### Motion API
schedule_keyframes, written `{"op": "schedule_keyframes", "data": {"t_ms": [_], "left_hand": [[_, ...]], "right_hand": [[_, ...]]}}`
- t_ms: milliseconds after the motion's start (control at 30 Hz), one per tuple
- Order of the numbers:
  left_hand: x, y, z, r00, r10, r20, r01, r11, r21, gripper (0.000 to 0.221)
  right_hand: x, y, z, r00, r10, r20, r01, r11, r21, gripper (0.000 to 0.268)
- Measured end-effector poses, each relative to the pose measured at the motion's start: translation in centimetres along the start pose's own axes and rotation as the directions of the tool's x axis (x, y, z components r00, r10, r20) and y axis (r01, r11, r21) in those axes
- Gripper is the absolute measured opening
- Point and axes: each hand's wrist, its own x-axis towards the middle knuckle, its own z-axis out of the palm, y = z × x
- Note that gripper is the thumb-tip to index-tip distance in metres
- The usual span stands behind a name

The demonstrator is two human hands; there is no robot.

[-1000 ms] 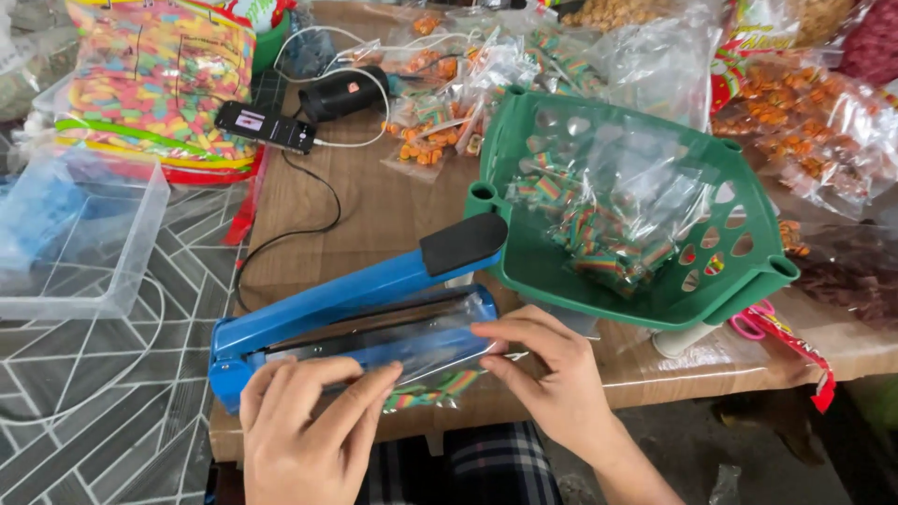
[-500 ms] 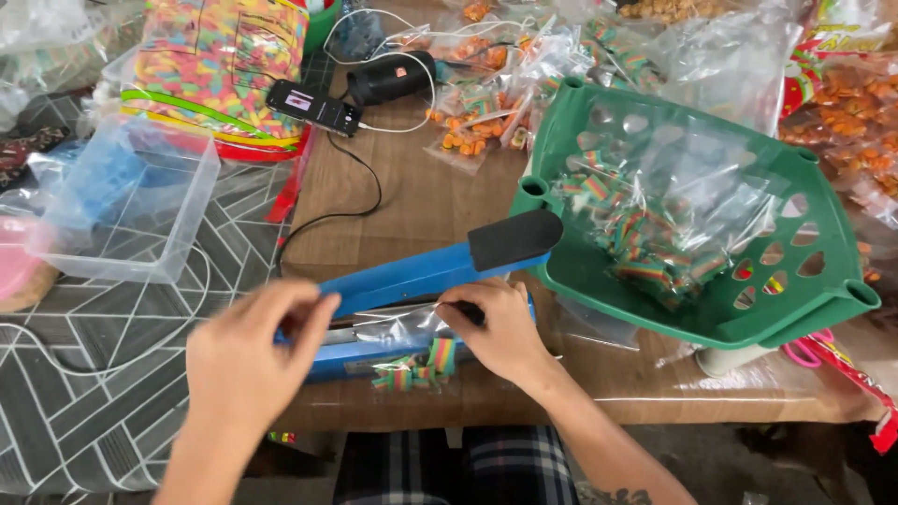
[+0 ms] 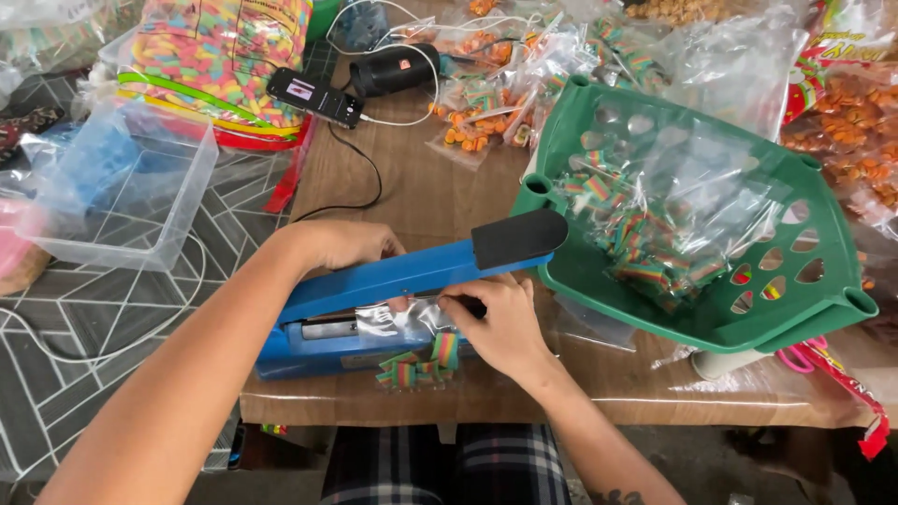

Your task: Sealing small plastic bags of rainbow candy strips using a manual impulse heat sealer.

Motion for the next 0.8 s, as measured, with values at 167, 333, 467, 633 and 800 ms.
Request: {"op": "schedule_keyframes", "data": {"t_ms": [167, 333, 467, 633, 800], "left_hand": [[0.9, -1.9, 0.4, 0.999, -0.015, -0.049, 0.014, 1.0, -0.018, 0.023], [1.3, -3.9, -0.1, 0.998, 0.002, -0.066, -0.006, 0.998, -0.056, 0.038], [2.1, -5.9, 0.4, 0.999, -0.006, -0.049, -0.001, 0.991, -0.137, 0.043], [2.9, -8.5, 0.7, 0.997, 0.014, -0.077, -0.029, 0.98, -0.199, 0.037], [1.3, -7.6, 0.6, 0.995, 0.031, -0.091, -0.052, 0.97, -0.238, 0.033]], "right_hand": [[1.2, 1.0, 0.4, 0.997, -0.005, 0.072, 0.004, 1.0, 0.013, 0.021], [1.6, -0.7, 0.1, 0.991, -0.111, 0.071, 0.115, 0.992, -0.051, 0.032], [2.0, -0.6, 1.0, 0.987, -0.151, 0.054, 0.15, 0.988, 0.025, 0.032], [2.1, -0.3, 1.4, 0.98, -0.191, 0.058, 0.188, 0.981, 0.053, 0.03], [2.5, 1.3, 2.8, 0.981, -0.185, 0.055, 0.177, 0.975, 0.131, 0.031]]}}
